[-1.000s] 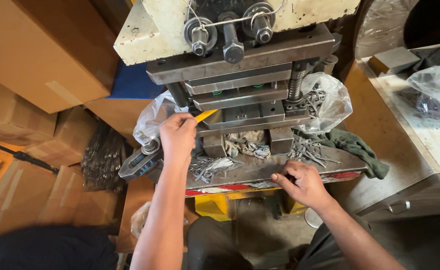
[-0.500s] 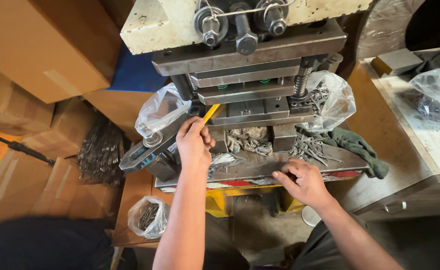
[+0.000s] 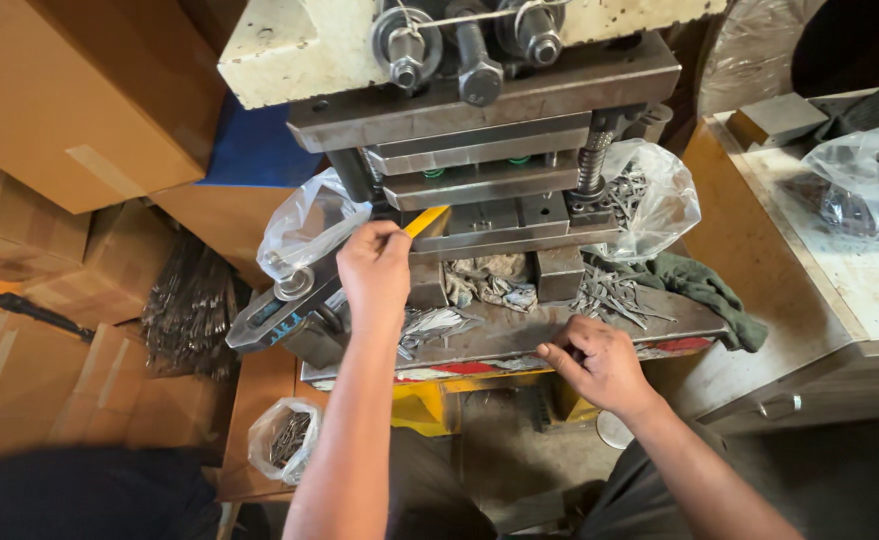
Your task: The person repeatedly places small metal pieces into a press machine using a yellow tool and their hand, then operates the machine to process them. The processed pieces are collected on the machine's surface.
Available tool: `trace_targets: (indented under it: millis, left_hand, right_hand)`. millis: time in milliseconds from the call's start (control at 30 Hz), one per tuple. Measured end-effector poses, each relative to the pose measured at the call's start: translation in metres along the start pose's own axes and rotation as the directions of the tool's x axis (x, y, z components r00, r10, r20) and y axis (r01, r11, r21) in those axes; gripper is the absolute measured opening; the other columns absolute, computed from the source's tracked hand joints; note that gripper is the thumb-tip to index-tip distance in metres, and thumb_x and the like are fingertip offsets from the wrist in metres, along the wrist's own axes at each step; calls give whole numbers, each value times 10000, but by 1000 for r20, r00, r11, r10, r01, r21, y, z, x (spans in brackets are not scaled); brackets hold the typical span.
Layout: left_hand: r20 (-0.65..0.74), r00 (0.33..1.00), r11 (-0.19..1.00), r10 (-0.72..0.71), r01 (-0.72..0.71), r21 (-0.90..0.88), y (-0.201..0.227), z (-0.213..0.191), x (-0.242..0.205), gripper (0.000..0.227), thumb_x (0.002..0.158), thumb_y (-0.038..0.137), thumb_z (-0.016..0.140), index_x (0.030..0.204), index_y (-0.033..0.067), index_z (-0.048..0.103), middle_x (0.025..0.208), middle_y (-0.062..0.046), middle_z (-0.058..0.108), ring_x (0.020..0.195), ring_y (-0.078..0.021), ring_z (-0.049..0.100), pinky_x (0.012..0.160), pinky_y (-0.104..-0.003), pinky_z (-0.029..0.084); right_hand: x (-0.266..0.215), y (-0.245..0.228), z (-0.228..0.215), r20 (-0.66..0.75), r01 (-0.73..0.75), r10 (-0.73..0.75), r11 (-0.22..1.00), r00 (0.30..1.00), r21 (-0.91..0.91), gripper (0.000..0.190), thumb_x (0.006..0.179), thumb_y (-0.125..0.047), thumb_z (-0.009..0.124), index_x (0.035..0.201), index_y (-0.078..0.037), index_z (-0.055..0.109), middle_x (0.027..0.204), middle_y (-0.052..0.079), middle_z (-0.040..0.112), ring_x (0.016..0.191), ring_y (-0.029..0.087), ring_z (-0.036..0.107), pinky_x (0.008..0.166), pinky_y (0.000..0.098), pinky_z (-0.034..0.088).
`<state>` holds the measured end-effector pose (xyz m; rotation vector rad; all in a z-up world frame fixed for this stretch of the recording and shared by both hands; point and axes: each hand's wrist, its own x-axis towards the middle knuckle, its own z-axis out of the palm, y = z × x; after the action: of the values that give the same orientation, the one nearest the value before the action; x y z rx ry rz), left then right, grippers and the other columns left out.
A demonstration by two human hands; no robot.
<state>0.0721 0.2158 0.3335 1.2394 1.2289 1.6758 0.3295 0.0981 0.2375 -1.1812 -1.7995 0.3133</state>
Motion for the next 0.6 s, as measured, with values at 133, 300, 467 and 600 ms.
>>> trace_targets:
  millis: [133,300,467,600]
  left_hand:
    - [61,986,987,-158,156,35,10,-7,16,52,875,11,651,914,4,684,640,-6,574,466,-65,447,394,-258,351]
    - [82,923,909,-376,385,-157,10,-10,17,27,890,47,640,914,38,631,586,-6,501,435,-86,407,386,-273,322]
    - [79,923,830,-378,375,-412,-13,-5,-7,58,896,44,647,948,56,626,575,-9,485,424,-102,407,395,-292,332]
    - [86,934,809,-346,344,-476,-25,-1,-9,45,905,42,641,943,52,620,585,-12,497,434,-103,421,407,-299,339]
  right_hand:
    - [1,-2,0,-12,18,-19,1000,1000,-22,274,842,-275,789,730,-52,677,677,70,620,565,230,620,525,350,485]
    - [3,-2,0,-14,35,-36,998,999,-51,286,845,-292,788,727,-57,674,662,77,608,561,241,615,519,358,479]
    - [4,0,2,-42,86,-88,995,995,-49,276,846,-271,781,745,-46,659,672,89,605,585,262,610,536,362,485]
    - [2,1,2,-9,45,-45,999,999,-26,256,844,-245,782,746,-39,666,670,89,619,558,253,622,519,364,494]
